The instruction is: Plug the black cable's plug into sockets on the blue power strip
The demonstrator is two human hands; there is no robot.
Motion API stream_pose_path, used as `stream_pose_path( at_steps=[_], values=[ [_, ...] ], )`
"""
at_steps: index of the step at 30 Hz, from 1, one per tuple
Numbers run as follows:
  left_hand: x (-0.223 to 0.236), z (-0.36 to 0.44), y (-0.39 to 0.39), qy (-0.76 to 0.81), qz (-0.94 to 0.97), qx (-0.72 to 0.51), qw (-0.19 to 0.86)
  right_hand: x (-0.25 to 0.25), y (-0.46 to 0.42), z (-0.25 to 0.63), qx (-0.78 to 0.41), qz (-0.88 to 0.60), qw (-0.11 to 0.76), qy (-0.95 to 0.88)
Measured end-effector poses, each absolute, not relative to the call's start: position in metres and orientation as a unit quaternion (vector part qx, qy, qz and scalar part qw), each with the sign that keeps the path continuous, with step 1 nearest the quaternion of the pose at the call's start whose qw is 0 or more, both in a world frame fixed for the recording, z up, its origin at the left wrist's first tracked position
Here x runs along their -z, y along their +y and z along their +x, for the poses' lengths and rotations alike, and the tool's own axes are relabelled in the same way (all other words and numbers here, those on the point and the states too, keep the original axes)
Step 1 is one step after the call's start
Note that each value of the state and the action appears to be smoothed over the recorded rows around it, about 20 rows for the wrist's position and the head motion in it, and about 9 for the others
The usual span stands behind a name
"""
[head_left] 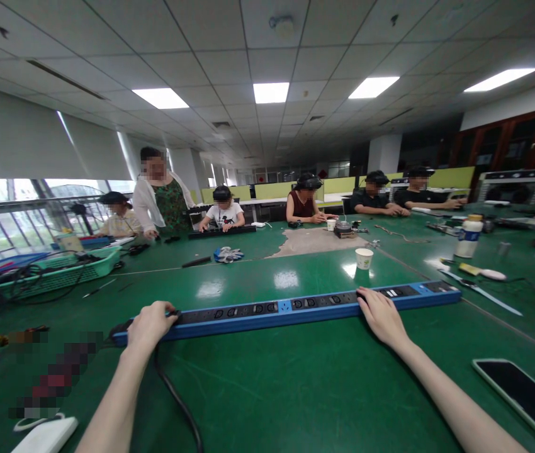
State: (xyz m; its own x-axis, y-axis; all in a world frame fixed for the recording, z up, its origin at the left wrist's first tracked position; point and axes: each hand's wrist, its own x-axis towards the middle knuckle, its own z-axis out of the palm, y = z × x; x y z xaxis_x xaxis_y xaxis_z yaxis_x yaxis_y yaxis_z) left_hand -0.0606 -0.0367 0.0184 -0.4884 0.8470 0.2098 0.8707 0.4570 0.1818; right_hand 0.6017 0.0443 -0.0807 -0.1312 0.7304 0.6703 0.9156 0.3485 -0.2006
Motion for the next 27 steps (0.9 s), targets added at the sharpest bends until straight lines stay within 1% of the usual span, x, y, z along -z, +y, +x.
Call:
stream_pose_path(
  at_steps=[2,6,9,11,14,16,20,24,26,27],
  values=[
    [-0.034,-0.049,-0.040,-0.851,-0.497,0.151,0.074,0.080,0.044,0.601,0.129,-0.558,0.356,-0.739],
    [-0.077,-0.022,-0.051,-0.827,-0.496,0.232,0.128,0.079,0.044,0.602,0.129,-0.558,0.354,-0.739],
    [-0.098,-0.005,-0.058,-0.812,-0.520,0.247,0.093,0.080,0.044,0.602,0.130,-0.559,0.350,-0.740],
    [-0.100,0.002,-0.059,-0.804,-0.545,0.234,0.034,0.082,0.046,0.602,0.133,-0.560,0.348,-0.740],
    [-0.088,0.002,-0.055,-0.774,-0.586,0.226,-0.078,0.084,0.048,0.604,0.135,-0.559,0.348,-0.740],
    [-0.077,-0.004,-0.051,-0.747,-0.616,0.220,-0.118,0.084,0.049,0.604,0.133,-0.559,0.351,-0.739],
    [-0.065,-0.017,-0.048,-0.689,-0.689,0.201,-0.099,0.084,0.049,0.604,0.128,-0.561,0.353,-0.738],
    [-0.079,-0.015,-0.056,-0.679,-0.691,0.216,-0.121,0.083,0.047,0.604,0.132,-0.561,0.352,-0.738],
    [-0.092,-0.006,-0.063,-0.690,-0.687,0.209,-0.088,0.083,0.047,0.604,0.134,-0.560,0.352,-0.738],
    [-0.098,-0.002,-0.067,-0.697,-0.686,0.201,-0.051,0.083,0.047,0.604,0.134,-0.559,0.352,-0.739]
  ],
)
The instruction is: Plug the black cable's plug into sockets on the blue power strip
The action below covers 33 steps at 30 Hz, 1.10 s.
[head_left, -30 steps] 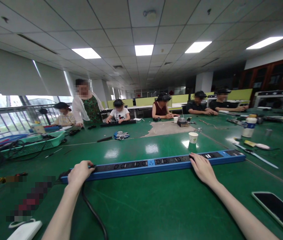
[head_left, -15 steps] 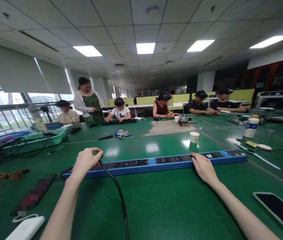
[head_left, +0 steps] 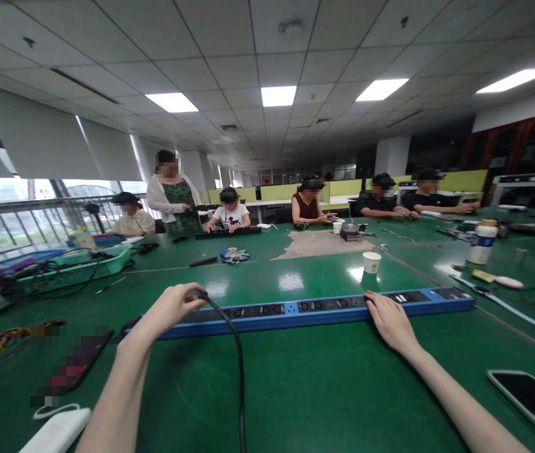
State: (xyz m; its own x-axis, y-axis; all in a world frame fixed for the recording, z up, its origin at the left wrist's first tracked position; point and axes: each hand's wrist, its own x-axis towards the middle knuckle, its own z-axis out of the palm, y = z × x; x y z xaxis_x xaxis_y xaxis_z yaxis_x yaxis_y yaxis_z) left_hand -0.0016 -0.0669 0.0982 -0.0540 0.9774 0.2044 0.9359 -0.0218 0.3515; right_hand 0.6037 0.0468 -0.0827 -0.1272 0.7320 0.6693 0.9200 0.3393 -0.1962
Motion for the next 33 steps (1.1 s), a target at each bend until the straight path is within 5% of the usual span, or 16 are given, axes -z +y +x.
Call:
stream_pose_path(
  at_steps=[6,23,29,33],
  values=[
    [-0.120,0.019,-0.083,0.694,0.666,-0.208,-0.175,0.085,0.049,0.606,0.126,-0.562,0.350,-0.739],
    [-0.162,0.016,-0.059,0.778,0.394,-0.424,-0.245,0.090,0.054,0.607,0.143,-0.562,0.346,-0.737],
    [-0.199,-0.028,-0.022,0.817,0.332,-0.410,-0.235,0.092,0.056,0.609,0.141,-0.559,0.353,-0.737],
    [-0.170,-0.035,-0.017,0.843,0.379,-0.321,-0.206,0.093,0.056,0.609,0.147,-0.558,0.351,-0.737]
  ],
)
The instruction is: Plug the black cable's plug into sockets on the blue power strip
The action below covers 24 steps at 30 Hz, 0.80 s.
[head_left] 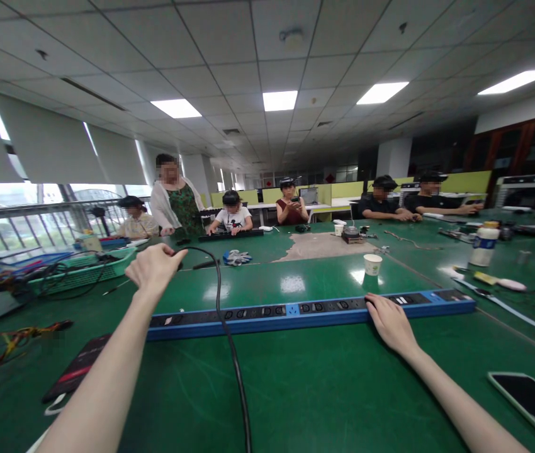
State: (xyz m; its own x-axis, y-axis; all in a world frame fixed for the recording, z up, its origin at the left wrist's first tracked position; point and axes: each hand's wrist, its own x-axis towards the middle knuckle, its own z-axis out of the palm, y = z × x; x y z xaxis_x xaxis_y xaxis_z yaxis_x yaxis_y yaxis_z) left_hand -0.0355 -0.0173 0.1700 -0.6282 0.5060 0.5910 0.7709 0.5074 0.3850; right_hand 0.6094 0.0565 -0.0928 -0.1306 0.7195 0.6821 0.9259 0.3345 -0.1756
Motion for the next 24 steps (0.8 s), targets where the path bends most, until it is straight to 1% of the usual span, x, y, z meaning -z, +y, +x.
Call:
stream_pose_path(
  at_steps=[3,8,12,16,21,24],
  values=[
    [-0.122,-0.030,-0.018,-0.855,-0.411,0.265,0.171,0.092,0.056,0.609,0.149,-0.559,0.350,-0.737],
    [-0.039,-0.024,-0.020,-0.864,-0.429,0.230,0.127,0.091,0.054,0.608,0.152,-0.556,0.351,-0.738],
    [0.002,-0.025,-0.022,-0.852,-0.451,0.234,0.127,0.091,0.054,0.607,0.156,-0.555,0.354,-0.736],
    [0.013,-0.025,-0.019,-0.828,-0.478,0.242,0.163,0.089,0.052,0.606,0.150,-0.557,0.357,-0.735],
    [0.007,-0.021,-0.004,-0.836,-0.477,0.213,0.168,0.085,0.049,0.604,0.142,-0.557,0.359,-0.735],
    [0.003,-0.014,0.002,-0.837,-0.477,0.189,0.190,0.084,0.048,0.604,0.142,-0.557,0.357,-0.736]
  ],
)
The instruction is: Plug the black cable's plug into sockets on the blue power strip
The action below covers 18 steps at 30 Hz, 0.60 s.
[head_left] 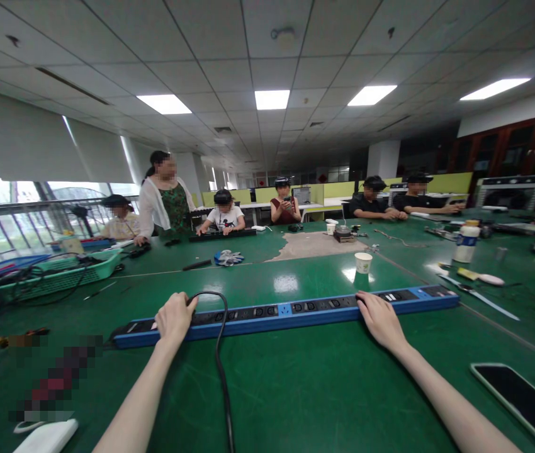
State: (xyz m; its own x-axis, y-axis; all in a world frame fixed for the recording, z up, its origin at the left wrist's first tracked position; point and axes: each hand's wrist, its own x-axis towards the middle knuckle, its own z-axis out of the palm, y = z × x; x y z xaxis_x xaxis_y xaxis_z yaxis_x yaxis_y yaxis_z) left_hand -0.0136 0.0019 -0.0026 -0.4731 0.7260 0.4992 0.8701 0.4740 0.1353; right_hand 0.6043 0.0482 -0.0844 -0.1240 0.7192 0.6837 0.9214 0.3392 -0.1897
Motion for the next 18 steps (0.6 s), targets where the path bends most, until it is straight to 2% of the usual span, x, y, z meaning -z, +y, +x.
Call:
stream_pose_path(
  at_steps=[8,15,18],
  values=[
    [0.004,0.010,-0.006,-0.836,-0.484,0.160,0.202,0.085,0.048,0.604,0.133,-0.557,0.356,-0.738],
    [0.001,-0.016,-0.016,-0.849,-0.497,0.171,0.058,0.084,0.048,0.602,0.145,-0.559,0.356,-0.735],
    [0.002,-0.021,-0.012,-0.855,-0.484,0.179,0.036,0.083,0.047,0.602,0.147,-0.559,0.351,-0.736]
  ],
)
